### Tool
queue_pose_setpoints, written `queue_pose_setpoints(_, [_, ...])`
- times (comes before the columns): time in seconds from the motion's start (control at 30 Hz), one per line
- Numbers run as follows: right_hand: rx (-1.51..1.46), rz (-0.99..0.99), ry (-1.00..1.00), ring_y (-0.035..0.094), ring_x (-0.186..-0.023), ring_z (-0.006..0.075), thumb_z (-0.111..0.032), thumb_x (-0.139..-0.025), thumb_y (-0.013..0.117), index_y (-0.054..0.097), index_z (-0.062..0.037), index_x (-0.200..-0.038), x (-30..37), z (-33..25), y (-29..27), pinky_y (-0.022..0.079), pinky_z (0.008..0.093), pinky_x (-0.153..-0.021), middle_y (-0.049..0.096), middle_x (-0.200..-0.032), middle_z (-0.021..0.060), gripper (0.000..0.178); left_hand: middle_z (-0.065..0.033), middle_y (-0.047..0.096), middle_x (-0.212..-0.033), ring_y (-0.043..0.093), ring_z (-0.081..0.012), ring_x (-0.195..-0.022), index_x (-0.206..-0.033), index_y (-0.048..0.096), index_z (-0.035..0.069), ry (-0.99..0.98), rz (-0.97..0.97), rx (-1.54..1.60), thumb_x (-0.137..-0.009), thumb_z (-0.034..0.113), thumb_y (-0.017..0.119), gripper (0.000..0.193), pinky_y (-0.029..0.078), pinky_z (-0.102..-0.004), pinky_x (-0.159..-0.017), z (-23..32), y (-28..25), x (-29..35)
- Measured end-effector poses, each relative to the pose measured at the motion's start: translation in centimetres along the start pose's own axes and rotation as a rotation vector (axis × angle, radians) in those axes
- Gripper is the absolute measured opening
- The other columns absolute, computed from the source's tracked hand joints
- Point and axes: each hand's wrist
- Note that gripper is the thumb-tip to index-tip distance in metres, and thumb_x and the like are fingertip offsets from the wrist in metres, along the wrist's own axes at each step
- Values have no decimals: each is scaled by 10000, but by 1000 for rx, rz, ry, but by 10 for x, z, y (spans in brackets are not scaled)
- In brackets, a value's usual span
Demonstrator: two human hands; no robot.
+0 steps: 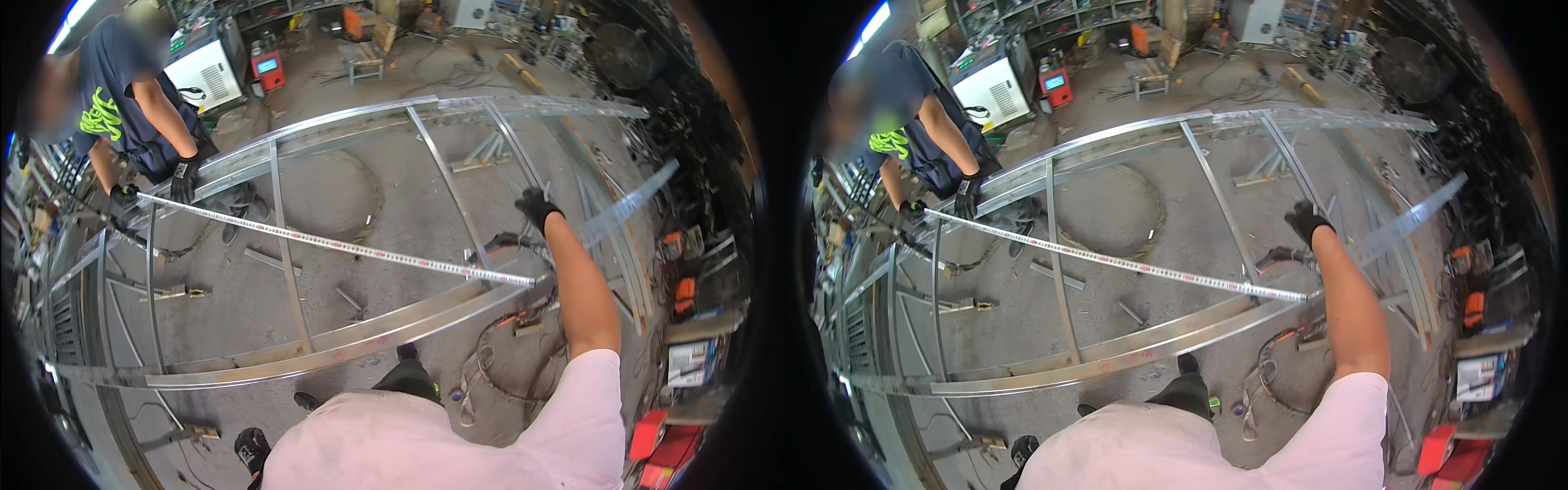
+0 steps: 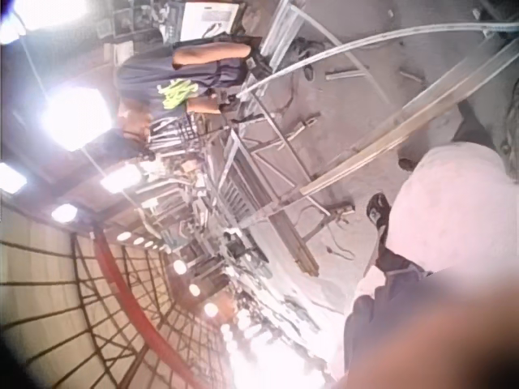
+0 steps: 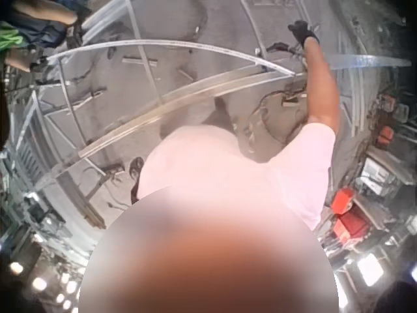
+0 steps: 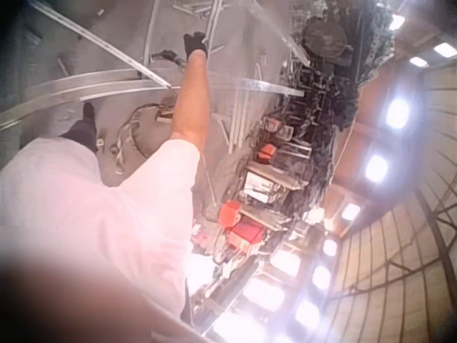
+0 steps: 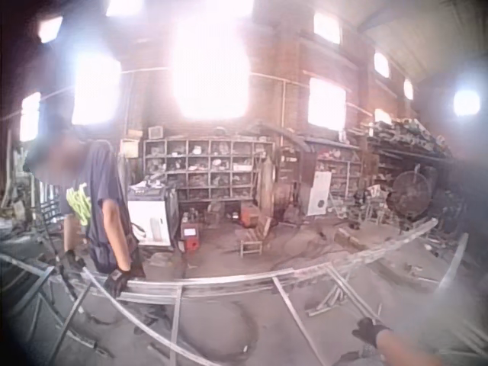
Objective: The person aligns metal bars on a frame, measures with a tape measure, and uses a handheld welding tool to tack weld joints. The person repeats measuring and welding steps on different sections of the frame.
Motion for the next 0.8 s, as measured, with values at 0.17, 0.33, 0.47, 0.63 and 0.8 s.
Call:
queue_pose_setpoints(0.17, [714, -789, -131, 735, -945, 331, -581, -822, 759, 794, -89, -1032, -35, 13, 39, 568, 485, -869, 762, -1026, 201, 536, -130, 750, -945, 691, -376, -926, -884, 723, 68, 64, -107, 90, -953, 326, 659, 275, 496, -527, -907, 80, -31, 15])
queue_pose_setpoints(0.33, [388, -1063, 124, 634, -656, 245, -476, -844, 780, 732, -58, -860, -32, 25, 80, 506, 432, -629, 700, -798, 114, 421, -136, 753, -922, 695, -362, -914, -821, 723, 70, -33, -103, 29, -941, 305, 642, 276, 490, -516, -917, 87, -35, 39])
queue_pose_setpoints(0.47, [179, -902, 238, 632, -627, 230, -372, -868, 787, 741, -13, -932, -44, 39, 69, 513, 401, -597, 709, -803, 120, 367, -126, 759, -935, 699, -356, -929, -827, 729, 83, -125, -56, 53, -931, 313, 644, 266, 497, -511, -908, 83, -15, 64])
queue_pose_setpoints(0.63, [-210, -703, -11, 639, -616, 198, -227, -878, 751, 712, -30, -1118, -11, 37, -26, 518, 364, -552, 683, -781, 83, 313, -121, 763, -944, 702, -354, -944, -844, 746, 97, -127, -99, 74, -932, 347, 658, 280, 504, -512, -917, 75, 21, 62])
queue_pose_setpoints(0.8, [-670, -282, 38, 529, -520, 148, -199, -864, 744, 680, -106, -1078, 72, 24, -105, 423, 325, -462, 623, -758, 33, 242, -108, 772, -938, 713, -346, -924, -874, 762, 107, 73, -98, 139, -933, 348, 674, 263, 502, -508, -941, 86, 29, 20])
Point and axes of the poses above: each hand's wrist, its own x-axis away from the middle knuckle, its own y-axis out of the palm, z = x × y
